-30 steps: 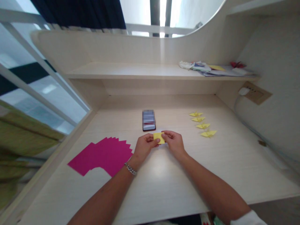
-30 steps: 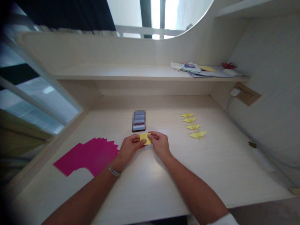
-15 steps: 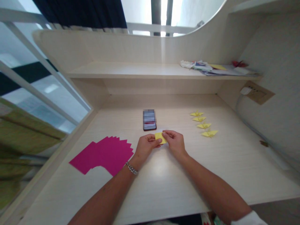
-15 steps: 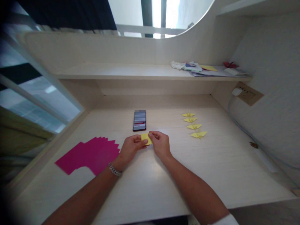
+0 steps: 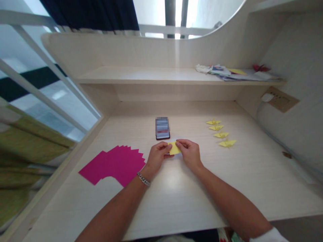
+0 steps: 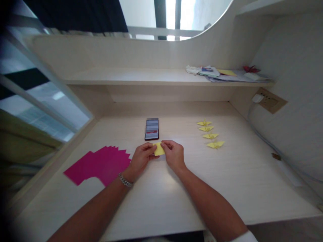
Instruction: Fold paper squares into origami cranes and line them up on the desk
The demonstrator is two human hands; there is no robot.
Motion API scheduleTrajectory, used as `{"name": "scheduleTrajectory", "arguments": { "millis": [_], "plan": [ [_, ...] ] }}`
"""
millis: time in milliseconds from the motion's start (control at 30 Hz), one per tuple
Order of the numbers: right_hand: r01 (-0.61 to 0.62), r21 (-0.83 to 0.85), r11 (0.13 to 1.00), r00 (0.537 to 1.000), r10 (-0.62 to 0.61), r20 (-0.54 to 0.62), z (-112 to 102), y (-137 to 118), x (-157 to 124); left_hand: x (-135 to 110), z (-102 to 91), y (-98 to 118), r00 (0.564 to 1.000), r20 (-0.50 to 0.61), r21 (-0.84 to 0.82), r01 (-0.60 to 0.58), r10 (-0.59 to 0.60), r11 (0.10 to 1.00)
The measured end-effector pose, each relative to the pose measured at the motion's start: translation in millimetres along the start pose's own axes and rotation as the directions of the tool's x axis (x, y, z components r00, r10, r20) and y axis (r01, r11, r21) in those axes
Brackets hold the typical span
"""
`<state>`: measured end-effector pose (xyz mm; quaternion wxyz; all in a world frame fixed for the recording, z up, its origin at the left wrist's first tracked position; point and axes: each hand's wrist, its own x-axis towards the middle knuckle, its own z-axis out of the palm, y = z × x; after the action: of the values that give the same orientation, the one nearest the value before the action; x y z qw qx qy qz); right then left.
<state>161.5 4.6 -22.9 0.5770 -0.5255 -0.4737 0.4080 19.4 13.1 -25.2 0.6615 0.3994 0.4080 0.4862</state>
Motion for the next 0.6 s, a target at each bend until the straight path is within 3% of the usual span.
{"name": "scheduleTrajectory", "arguments": {
  "millis": [367, 600],
  "plan": [
    [-0.053, 0.040, 0.998, 0.997, 0.050, 0.056, -4.2, 1.6, 4.1, 1.9, -2.0, -0.1, 0.999, -0.045, -0.033, -0.008, 0.006, 0.999],
    [-0.090, 0.051, 0.995, 0.992, 0.085, 0.092, -7.8, 5.1, 8.8, 3.3, -3.8, -4.8, 0.999, 0.051, 0.234, -0.020, 0.008, 0.972]
  ]
}}
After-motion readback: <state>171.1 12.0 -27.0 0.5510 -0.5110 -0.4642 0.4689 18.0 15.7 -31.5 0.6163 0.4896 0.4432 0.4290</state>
